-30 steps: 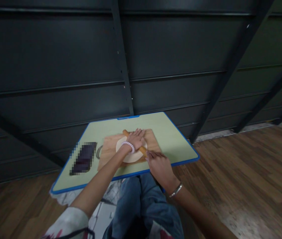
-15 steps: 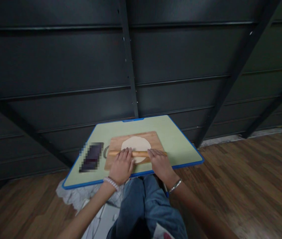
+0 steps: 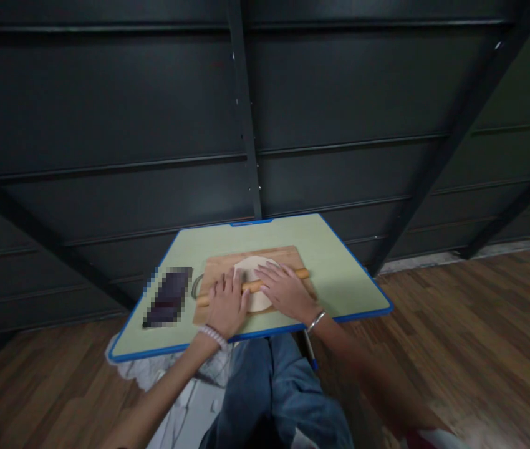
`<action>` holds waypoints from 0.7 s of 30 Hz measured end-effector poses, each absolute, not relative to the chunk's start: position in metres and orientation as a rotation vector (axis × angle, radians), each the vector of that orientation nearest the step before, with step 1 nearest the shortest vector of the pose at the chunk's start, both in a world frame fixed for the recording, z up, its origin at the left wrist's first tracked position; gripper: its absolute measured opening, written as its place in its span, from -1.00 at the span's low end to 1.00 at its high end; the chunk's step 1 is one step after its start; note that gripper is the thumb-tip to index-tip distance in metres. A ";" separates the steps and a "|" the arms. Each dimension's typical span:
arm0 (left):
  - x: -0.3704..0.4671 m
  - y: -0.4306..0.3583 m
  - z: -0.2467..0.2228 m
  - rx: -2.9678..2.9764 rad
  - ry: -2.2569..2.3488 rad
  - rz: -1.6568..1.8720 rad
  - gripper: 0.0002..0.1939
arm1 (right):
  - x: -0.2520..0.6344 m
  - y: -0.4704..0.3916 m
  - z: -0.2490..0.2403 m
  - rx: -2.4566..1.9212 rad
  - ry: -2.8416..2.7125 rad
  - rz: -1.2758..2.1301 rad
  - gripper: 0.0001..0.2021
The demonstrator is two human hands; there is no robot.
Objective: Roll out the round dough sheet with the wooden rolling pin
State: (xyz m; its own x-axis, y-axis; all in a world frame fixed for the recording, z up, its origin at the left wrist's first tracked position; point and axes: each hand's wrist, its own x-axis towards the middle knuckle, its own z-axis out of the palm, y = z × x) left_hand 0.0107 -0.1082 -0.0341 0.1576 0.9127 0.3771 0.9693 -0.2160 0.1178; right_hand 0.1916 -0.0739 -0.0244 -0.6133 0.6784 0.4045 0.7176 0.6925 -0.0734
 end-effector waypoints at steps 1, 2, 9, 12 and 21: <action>0.009 -0.098 -0.033 -2.263 -1.884 -0.521 -0.45 | 0.190 -0.065 -0.023 -1.085 -2.506 -0.142 -0.58; 0.007 -0.087 -0.031 -2.245 -1.912 -0.477 -0.44 | 0.188 -0.056 -0.022 -1.083 -2.513 -0.149 -0.58; -0.003 -0.014 -0.024 -2.236 -2.137 -0.274 -0.35 | 0.168 0.012 -0.020 -1.206 -2.534 -0.116 -0.58; -0.008 0.011 -0.021 -2.392 -2.162 -0.234 -0.27 | 0.161 0.035 -0.019 -1.322 -2.511 -0.037 -0.56; -0.018 0.063 -0.011 -2.227 -2.322 -0.466 -0.38 | 0.146 0.095 -0.019 -1.524 -2.482 0.129 -0.56</action>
State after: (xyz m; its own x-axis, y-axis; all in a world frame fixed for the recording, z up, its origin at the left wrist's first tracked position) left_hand -0.0177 0.0632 -0.0109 -0.0583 0.9913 0.1178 0.9600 0.0233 0.2790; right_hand 0.1463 0.0947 -0.0188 -0.4350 0.8887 0.1451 0.8688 0.4565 -0.1916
